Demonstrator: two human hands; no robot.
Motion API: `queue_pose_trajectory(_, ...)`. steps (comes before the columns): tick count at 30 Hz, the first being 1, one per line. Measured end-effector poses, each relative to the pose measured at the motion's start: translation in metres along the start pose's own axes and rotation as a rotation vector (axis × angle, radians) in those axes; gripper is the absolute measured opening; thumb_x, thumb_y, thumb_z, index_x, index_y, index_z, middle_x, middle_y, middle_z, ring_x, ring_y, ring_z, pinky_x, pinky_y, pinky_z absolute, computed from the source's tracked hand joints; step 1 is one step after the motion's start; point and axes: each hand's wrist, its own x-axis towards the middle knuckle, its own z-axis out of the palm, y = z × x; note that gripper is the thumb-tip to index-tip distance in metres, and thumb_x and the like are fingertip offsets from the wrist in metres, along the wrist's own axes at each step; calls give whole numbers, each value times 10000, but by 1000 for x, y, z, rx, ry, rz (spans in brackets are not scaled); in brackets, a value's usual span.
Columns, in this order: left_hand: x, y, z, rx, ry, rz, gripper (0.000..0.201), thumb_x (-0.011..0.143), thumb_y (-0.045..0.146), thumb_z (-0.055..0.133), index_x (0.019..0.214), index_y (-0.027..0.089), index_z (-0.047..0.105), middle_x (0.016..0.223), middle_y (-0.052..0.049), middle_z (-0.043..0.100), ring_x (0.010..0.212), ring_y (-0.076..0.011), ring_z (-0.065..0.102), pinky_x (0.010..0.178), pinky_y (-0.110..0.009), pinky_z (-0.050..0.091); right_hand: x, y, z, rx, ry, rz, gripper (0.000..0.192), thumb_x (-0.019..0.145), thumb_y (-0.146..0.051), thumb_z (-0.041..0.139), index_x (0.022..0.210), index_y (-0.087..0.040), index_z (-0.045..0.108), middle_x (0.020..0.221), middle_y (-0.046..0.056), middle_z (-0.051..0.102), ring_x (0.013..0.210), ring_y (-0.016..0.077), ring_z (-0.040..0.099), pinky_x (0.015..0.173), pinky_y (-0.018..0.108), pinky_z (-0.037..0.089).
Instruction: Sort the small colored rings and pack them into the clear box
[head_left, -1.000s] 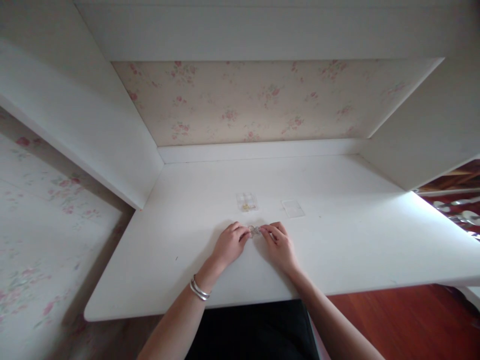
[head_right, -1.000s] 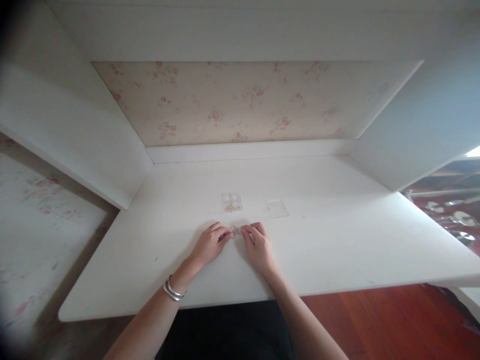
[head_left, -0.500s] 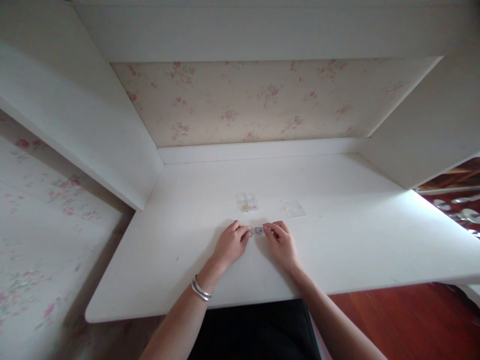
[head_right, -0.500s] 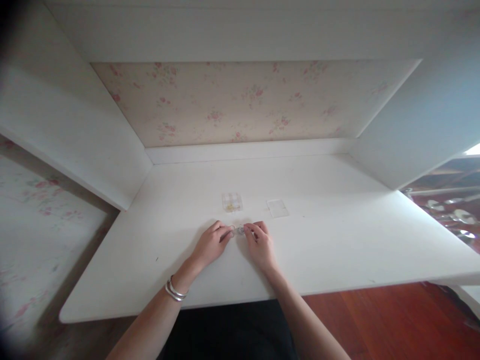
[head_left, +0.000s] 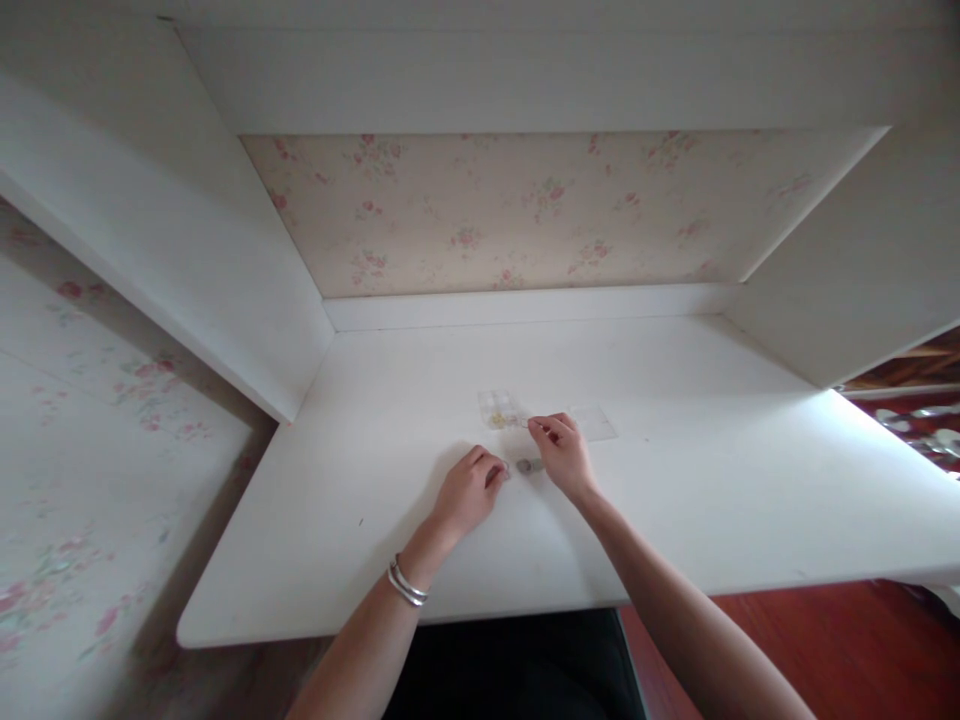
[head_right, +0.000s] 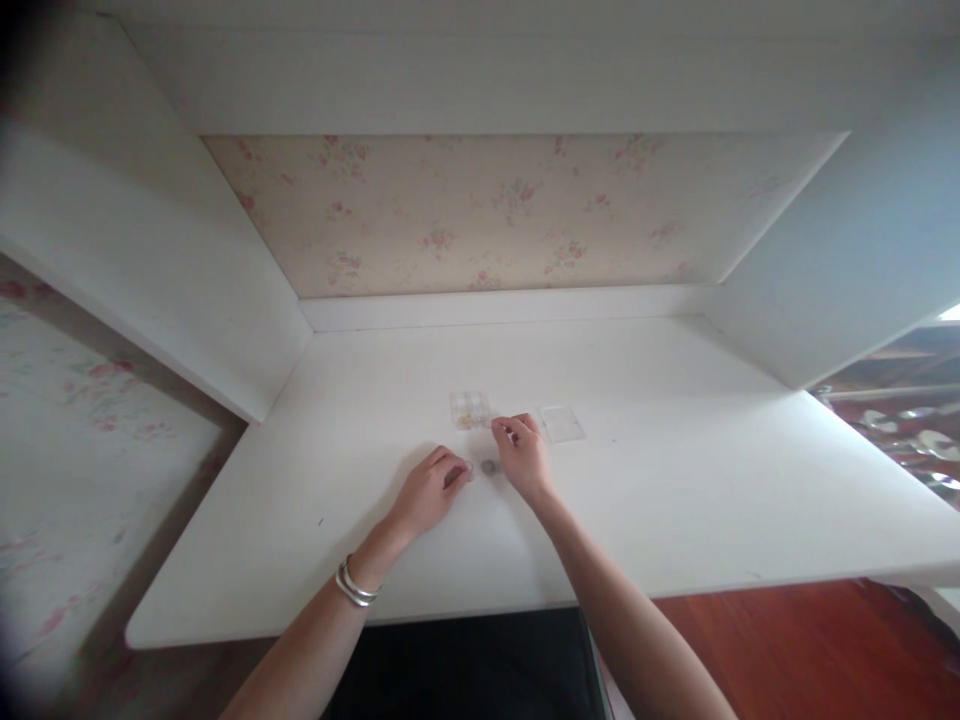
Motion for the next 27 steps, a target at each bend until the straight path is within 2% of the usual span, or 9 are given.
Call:
queue_pose_trajectory(6,0,-2,0,-48,14,-22,161,868,210,486,854,198,646,876,-39,594,795,-134,576,724,-247,477,27,-2,11,-125,-36,-35,308,832,-414,475,848,-205,700,825,35,595,652,132,516,646,276,413)
queue_pose_trajectory(9,1,-4,-1,-86,24,-28,168,867,215,494,861,199,662,864,-35,605,764,-125,581,713,-241,474,31,3,14,-182,-70,-26,294,826,-395,480,828,-208,707,825,31,590,691,140,534,669,282,407)
queue_pose_trajectory(12,3,-5,-2,-122,37,-38,171,865,237,505,846,195,670,833,-35,629,749,-128,589,710,-242,472,27,9,10,-183,-51,-15,314,834,-411,467,849,-207,706,840,37,586,709,147,534,678,289,407)
queue_pose_trajectory(17,5,-4,-4,-179,22,-86,172,862,270,514,858,197,670,822,-28,674,738,-136,609,694,-239,474,7,16,-5,-131,-10,-35,353,844,-452,454,895,-201,697,842,48,585,683,149,517,668,296,420)
queue_pose_trajectory(27,6,1,-7,-231,19,-164,205,847,334,519,875,205,676,832,-14,699,683,-124,616,663,-229,484,-58,14,-36,-68,-19,-1,331,860,-452,466,896,-209,689,834,50,586,613,130,503,568,265,417)
